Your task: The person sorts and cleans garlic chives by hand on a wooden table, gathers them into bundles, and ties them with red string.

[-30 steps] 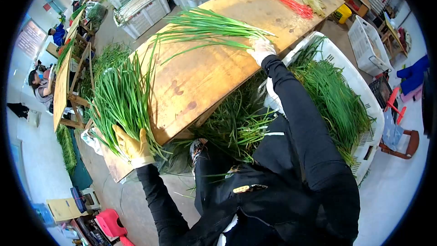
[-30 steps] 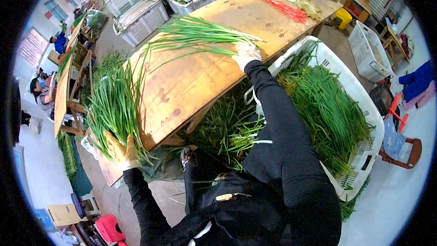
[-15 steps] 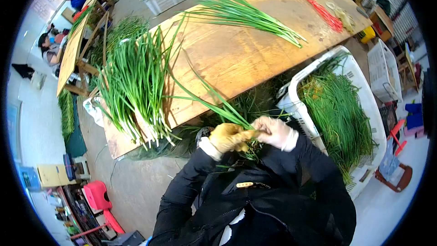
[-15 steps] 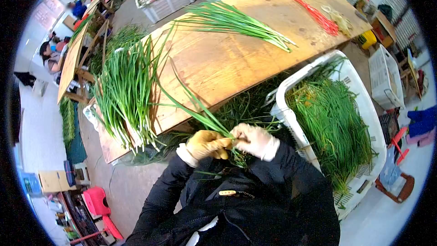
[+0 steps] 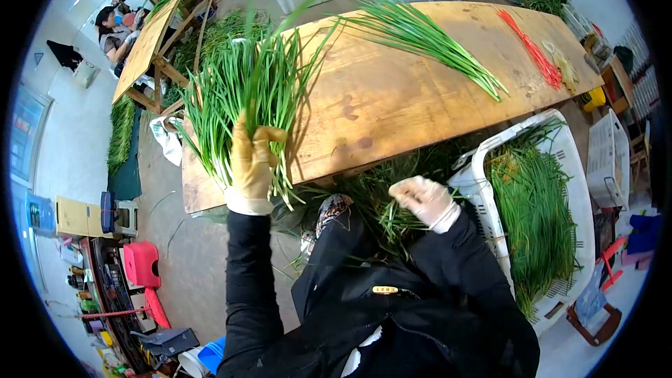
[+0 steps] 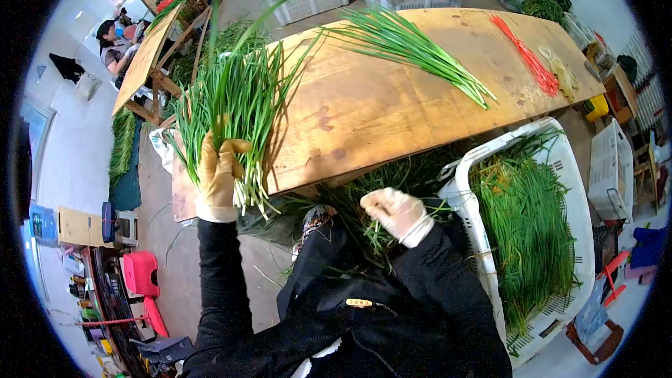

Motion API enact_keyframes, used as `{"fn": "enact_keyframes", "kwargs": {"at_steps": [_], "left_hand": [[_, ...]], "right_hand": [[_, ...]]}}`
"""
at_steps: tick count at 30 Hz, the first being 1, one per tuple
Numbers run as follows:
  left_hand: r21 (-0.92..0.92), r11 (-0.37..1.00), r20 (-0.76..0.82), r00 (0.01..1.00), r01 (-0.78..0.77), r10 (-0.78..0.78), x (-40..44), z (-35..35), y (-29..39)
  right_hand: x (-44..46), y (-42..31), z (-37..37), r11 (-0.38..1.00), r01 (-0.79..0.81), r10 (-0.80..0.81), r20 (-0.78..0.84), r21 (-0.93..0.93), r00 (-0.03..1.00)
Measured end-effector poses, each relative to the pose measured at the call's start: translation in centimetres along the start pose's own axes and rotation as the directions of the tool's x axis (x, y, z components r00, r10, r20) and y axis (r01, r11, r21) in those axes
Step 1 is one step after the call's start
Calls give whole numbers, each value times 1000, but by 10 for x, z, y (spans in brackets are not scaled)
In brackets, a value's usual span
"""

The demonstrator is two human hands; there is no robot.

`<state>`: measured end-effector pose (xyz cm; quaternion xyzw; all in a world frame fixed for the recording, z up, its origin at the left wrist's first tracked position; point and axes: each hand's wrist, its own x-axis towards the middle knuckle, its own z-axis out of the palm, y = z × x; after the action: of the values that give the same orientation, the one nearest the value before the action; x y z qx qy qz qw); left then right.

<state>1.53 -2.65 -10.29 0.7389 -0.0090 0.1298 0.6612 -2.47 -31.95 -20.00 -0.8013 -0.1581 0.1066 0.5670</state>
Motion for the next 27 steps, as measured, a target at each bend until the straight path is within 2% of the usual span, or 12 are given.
{"fn": "enact_keyframes", "kwargs": {"at_steps": [2,4,6,9,10,12,16,18,20,22,23,27], "left_hand": [[292,956,-70,996,-30,52,12,-34,-41],[879,411,14,876,-240,483,22,-41,-62],[972,210,32,949,-102,314,20,-29,-65],[968,242,-79,997,72,18,20,-11,-68],[848,527,-112,992,62,63,21,-15,-74],[750,652,-128,943,-110,306,23,-37,-109],[74,997,-267,964,-3,23,10,-57,-123],[-115,989,-235,965,91,-116,7,-59,-119],[-254,959,-203,963,125,-179,5,-50,-112],[-197,979,-241,966,43,-90,5,-43,-117],[-207,978,-237,968,36,-86,6,-38,-116],[-372,927,-167,979,49,-119,6,-7,-97]], "right_hand": [[18,-4,-17,997,69,-72,-88,-28,994],[46,-9,-36,934,-40,2,-107,-354,994],[78,-9,-38,813,64,-164,-121,-579,979],[123,-6,-20,839,162,-237,-80,-519,968],[131,-13,-15,863,154,-208,-61,-482,976],[145,-12,-6,869,222,-262,-31,-443,964],[161,-3,14,979,96,-100,-11,-181,995],[166,1,25,999,-19,22,93,-30,995],[169,3,36,988,104,-98,60,-117,993],[174,-17,44,842,243,-295,-33,-481,955],[182,-32,47,905,79,-84,7,-418,996],[198,-71,75,761,-37,178,155,-648,972]]}}
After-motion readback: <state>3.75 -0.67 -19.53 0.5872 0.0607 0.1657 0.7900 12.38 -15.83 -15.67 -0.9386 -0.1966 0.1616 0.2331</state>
